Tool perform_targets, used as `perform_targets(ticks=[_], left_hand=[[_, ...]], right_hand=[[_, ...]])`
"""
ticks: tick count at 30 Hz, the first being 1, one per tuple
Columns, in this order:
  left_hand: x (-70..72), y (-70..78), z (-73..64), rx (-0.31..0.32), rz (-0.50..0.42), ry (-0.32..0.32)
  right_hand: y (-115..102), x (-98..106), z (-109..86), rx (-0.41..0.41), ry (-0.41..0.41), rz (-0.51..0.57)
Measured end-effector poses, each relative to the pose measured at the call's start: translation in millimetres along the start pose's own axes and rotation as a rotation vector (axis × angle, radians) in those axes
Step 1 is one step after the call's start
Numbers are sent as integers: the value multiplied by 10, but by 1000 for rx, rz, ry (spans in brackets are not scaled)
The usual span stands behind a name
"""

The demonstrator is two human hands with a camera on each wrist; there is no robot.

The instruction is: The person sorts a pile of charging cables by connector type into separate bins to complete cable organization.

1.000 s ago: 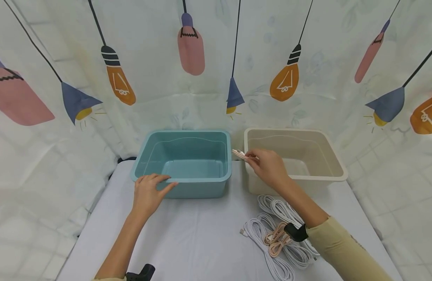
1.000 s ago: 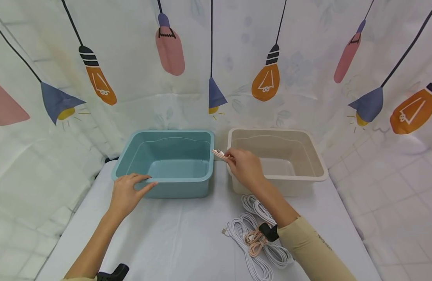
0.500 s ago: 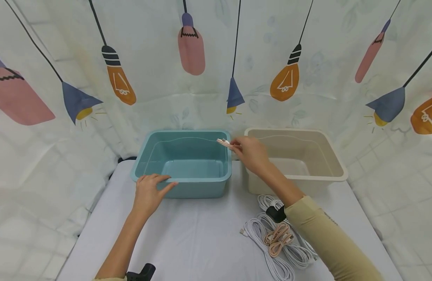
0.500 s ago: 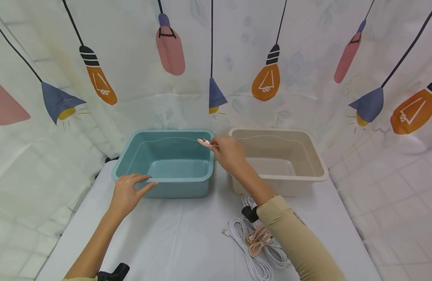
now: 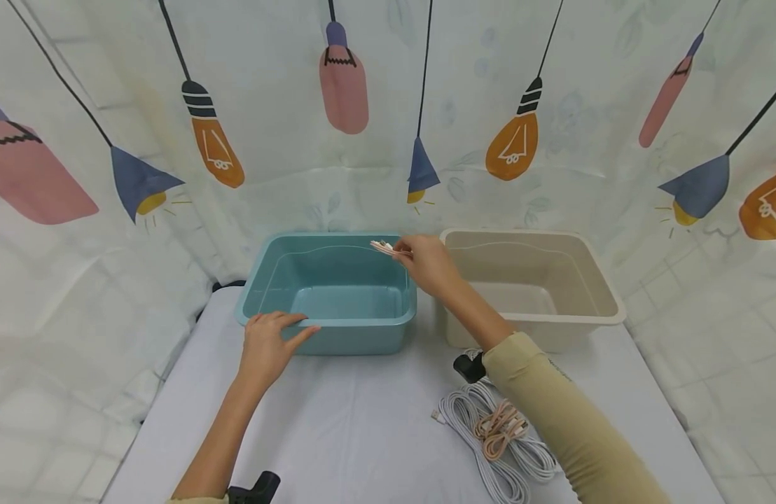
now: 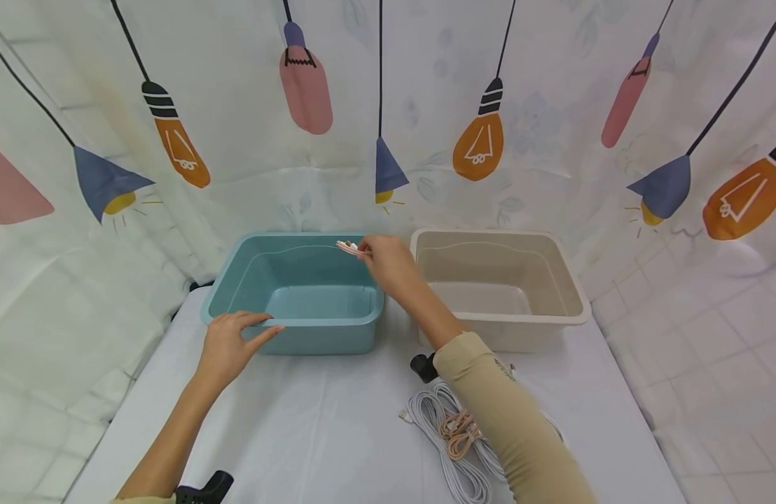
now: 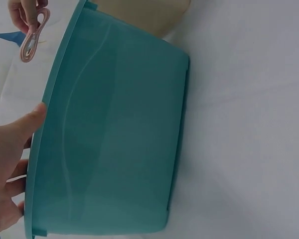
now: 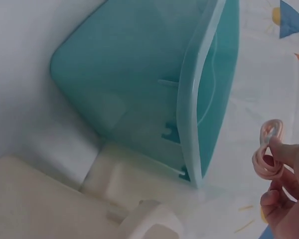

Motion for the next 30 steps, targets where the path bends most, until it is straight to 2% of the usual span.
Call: perform_targets(ticks=[8, 16, 21, 30], left_hand=[[9, 14, 1, 2, 6, 0], [18, 28, 2, 3, 6, 2], [5, 18, 15, 2, 6, -2], [11, 40, 9, -5, 8, 5]], right_hand=[[-15, -83, 177, 0, -17, 9], [24, -145, 324, -54, -35, -20], [40, -187, 404, -84, -51, 6], [39, -260, 432, -72, -53, 52]])
Point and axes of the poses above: each hand's wrist, its own z-axis towards the middle knuckle, its own x-axis out of the back of the hand, y = z × x, the point moved 10 cm from there along z, towards the middle knuckle, and after that the axes turned 13 degrees about x, right-handed, at the moved point
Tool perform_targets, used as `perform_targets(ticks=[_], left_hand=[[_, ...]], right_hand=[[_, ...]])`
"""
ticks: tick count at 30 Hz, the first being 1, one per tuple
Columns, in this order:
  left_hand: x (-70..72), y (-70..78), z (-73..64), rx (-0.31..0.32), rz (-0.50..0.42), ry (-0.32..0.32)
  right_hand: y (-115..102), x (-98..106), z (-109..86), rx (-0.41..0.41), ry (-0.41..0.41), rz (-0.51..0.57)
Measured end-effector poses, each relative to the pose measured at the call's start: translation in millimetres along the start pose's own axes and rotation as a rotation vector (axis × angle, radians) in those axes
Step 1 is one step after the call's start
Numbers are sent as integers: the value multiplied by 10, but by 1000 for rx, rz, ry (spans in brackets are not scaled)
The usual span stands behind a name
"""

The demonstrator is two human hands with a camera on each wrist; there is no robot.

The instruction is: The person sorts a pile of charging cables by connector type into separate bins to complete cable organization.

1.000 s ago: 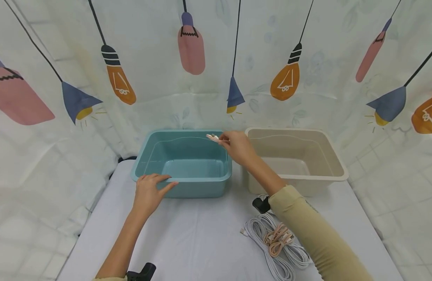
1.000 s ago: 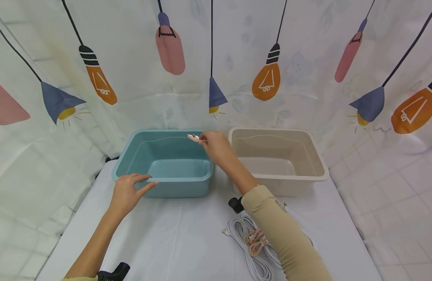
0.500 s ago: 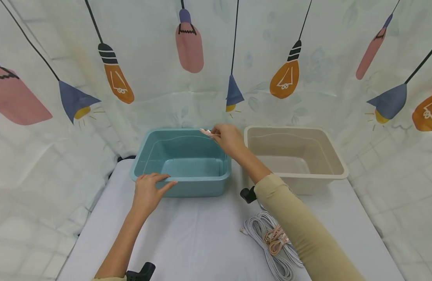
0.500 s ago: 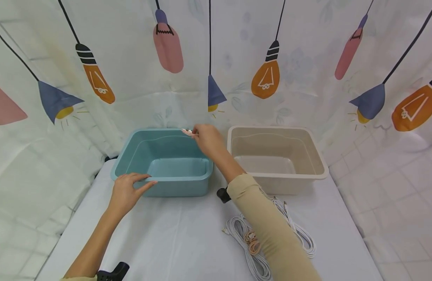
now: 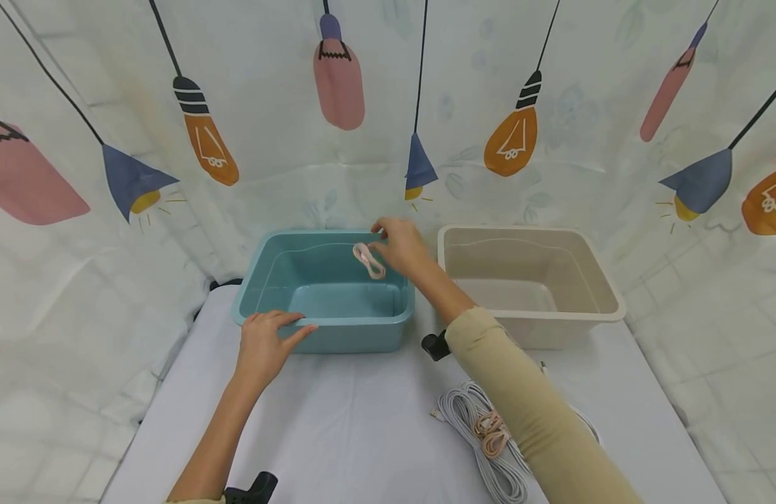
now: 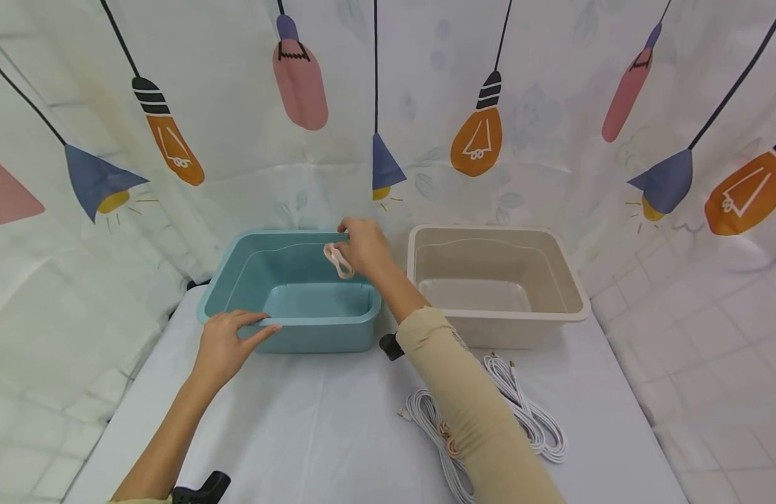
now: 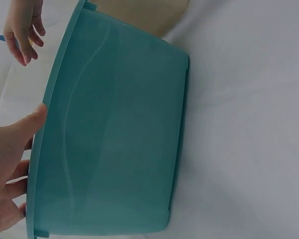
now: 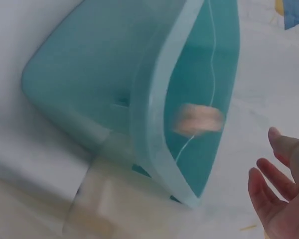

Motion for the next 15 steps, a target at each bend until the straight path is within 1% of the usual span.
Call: perform_targets(ticks=[3, 9, 15], left_hand=[[3, 15, -6, -5, 1, 4], [3, 22, -9, 0, -1, -2], [17, 31, -12, -2, 4, -4]], right_hand=[[-1, -18, -66, 18, -5, 28], [1, 64, -268, 53, 46, 86], [5, 179, -509, 81, 87, 83]])
Point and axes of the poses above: each hand's wrist, its own z-axis towards the middle knuckle, its own x-axis out of the back of the hand, y = z × x, the point moved 10 cm from there along z, towards the middle knuckle, and after that the axes turned 13 degrees about x, right-handed, at the moved point
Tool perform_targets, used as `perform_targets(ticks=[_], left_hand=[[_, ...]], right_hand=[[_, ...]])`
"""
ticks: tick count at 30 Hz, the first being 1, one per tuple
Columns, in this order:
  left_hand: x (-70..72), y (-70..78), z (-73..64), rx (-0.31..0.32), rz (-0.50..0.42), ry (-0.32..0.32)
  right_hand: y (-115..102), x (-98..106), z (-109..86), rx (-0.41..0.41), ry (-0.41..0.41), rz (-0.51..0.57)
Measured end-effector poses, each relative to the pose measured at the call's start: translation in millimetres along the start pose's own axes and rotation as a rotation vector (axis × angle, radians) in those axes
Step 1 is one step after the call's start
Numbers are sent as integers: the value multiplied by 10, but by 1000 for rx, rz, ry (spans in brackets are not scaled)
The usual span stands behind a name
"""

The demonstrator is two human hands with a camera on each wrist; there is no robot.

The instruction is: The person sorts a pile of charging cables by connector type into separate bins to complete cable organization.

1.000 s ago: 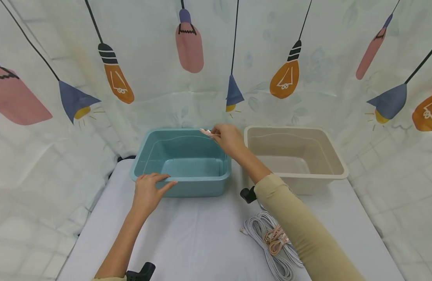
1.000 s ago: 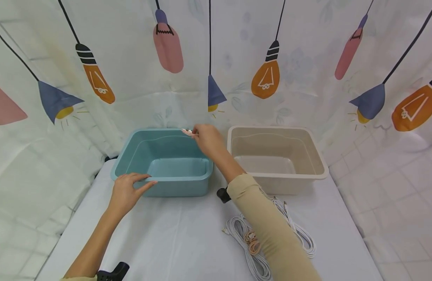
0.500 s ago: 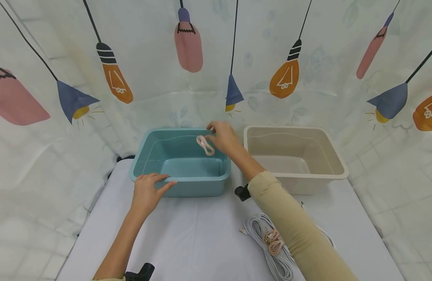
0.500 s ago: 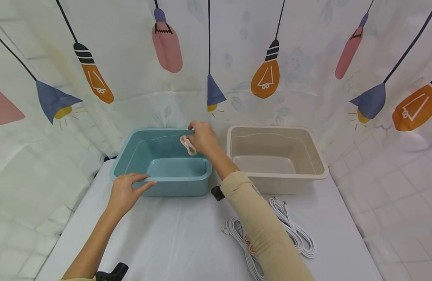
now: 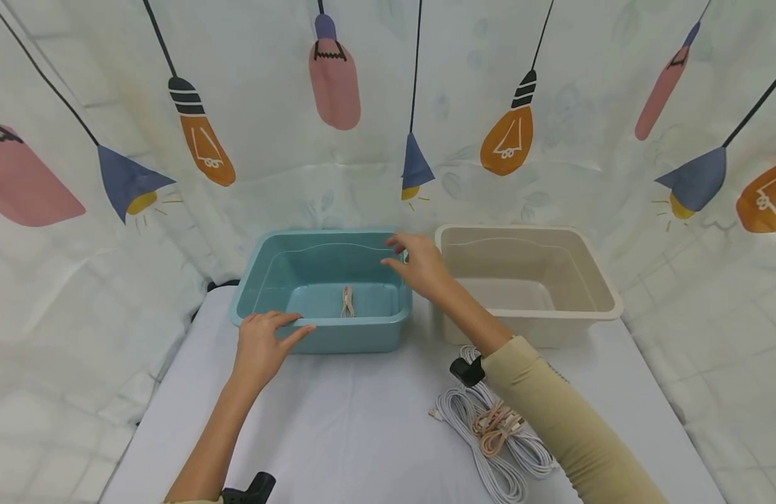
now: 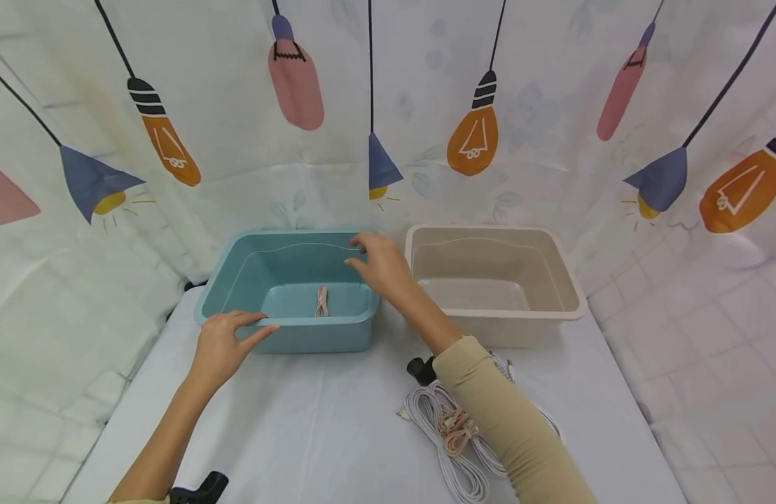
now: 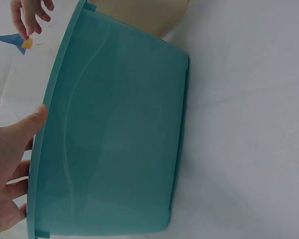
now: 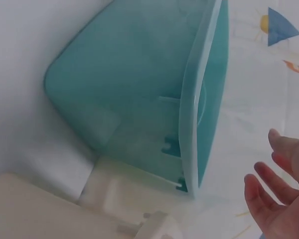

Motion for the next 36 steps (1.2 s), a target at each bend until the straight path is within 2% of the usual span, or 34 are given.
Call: perform_targets(ticks=[8, 17, 31, 36], left_hand=[[-7, -5, -3, 7, 4, -8], [-7, -11, -3, 24, 7, -19], [-40, -28, 9, 23, 13, -37], [-47, -44, 13, 42, 13, -55]], right_hand=[[-15, 133, -316, 6, 36, 27], [-44, 283, -677, 79, 96, -6], [9, 379, -1218, 111, 93, -30], [84, 363, -1435, 97, 60, -9]])
Point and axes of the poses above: each hand's wrist, its own z-axis towards the middle knuckle, its own x-axis out of the back of the hand, y = z × x, the point moved 10 cm from there along z, towards the middle knuckle, and after that the axes turned 13 degrees about x, right-handed, at the moved point
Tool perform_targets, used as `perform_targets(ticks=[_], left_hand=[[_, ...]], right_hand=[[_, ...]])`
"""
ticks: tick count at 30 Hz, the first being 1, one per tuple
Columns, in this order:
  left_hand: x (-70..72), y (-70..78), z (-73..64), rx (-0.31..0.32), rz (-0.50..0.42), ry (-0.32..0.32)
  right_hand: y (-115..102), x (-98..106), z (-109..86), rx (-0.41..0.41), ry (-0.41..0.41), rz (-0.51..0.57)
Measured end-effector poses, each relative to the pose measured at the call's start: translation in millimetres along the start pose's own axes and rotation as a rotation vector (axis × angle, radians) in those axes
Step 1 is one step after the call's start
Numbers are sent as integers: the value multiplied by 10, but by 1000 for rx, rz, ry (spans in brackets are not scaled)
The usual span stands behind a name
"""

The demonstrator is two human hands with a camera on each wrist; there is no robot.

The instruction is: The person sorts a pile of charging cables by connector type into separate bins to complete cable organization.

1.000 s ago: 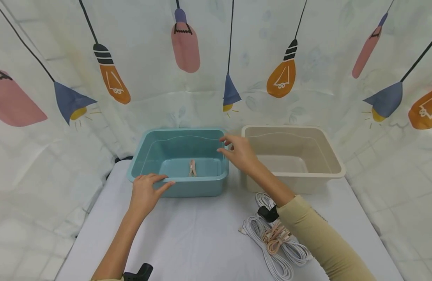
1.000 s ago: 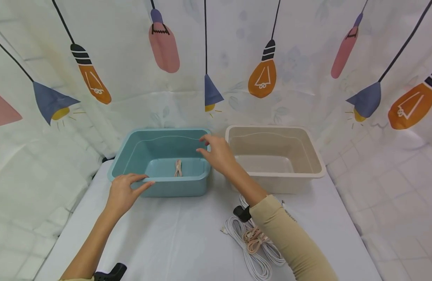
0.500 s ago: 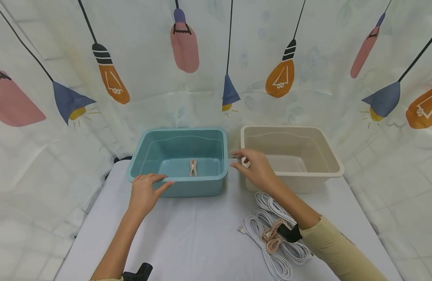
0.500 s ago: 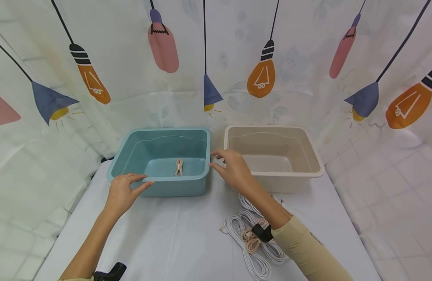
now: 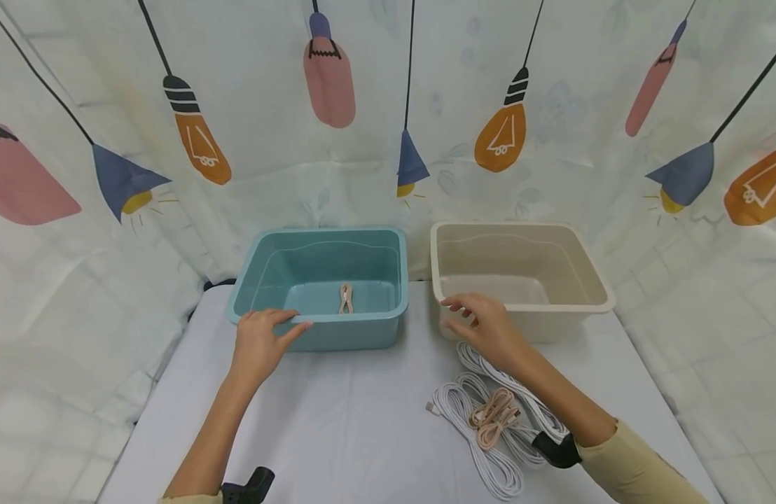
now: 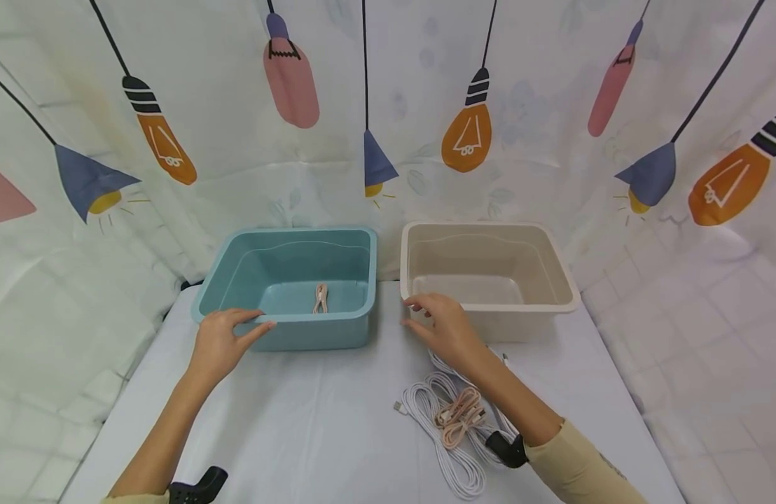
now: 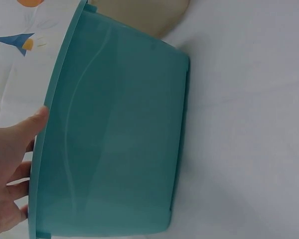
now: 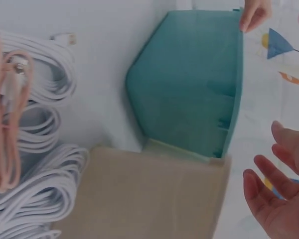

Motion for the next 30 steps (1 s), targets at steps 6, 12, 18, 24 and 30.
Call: perform_targets(ticks=[6, 12, 18, 24, 30], left_hand=[[-1, -7, 5, 5, -3, -4], [6, 11, -2, 9, -1, -11], [9, 23, -4, 10, 4, -16], [-3, 16, -7, 16, -3, -27], [4, 10, -11, 22, 0, -25]], right_hand=[[55, -28, -274, 16, -38, -21], [157, -72, -543, 16, -50, -41], [279, -137, -800, 11, -78, -52], [440, -274, -1043, -40, -176, -26], [523, -393, -1221, -27, -255, 18]])
Point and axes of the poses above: each hand's wrist, its own z-axis towards the middle knuckle, its own x-axis out of the back of the hand, y = z × x, the point moved 10 cm from there along z, towards the middle knuckle, and after that the axes turned 13 degrees about x, right-handed, at the moved point
